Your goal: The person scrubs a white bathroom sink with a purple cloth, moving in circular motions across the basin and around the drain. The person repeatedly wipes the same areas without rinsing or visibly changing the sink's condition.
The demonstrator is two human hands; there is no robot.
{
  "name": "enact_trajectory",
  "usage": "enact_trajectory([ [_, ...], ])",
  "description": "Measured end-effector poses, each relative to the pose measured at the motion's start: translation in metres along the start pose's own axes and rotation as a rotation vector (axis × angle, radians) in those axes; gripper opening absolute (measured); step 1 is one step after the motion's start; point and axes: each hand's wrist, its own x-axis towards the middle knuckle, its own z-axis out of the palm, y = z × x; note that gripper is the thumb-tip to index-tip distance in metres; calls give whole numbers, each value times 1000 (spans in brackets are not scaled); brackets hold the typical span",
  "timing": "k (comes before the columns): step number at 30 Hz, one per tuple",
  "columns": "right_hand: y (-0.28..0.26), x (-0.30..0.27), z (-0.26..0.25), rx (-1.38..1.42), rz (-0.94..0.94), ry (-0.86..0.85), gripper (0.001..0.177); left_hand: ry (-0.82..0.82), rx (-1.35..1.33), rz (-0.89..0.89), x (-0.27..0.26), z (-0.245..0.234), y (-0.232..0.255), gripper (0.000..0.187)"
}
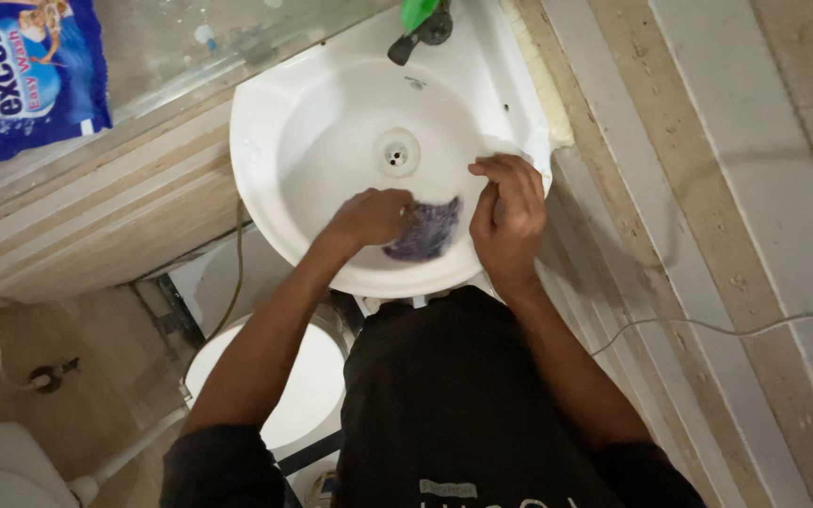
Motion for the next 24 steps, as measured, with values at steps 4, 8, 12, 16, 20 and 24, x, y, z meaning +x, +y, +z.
enact_trajectory([
  [4,5,0,0,-20,-11,-10,31,-60,-254,-117,7,4,29,40],
  [8,9,-1,2,-26,-11,-11,31,100,-431,-103,21,22,46,46],
  [12,9,-3,3,-30,-7,-15,30,336,-328,22,24,34,47,40],
  [16,8,-4,4,-31,-20,-20,31,223,-111,114,-1,21,37,27],
  [20,2,-6,2,-23,-14,-44,32,22,192,56,-31,-7,11,24],
  [24,-1,-5,2,-5,4,-48,32,-20,657,-42,-48,-33,-13,27],
])
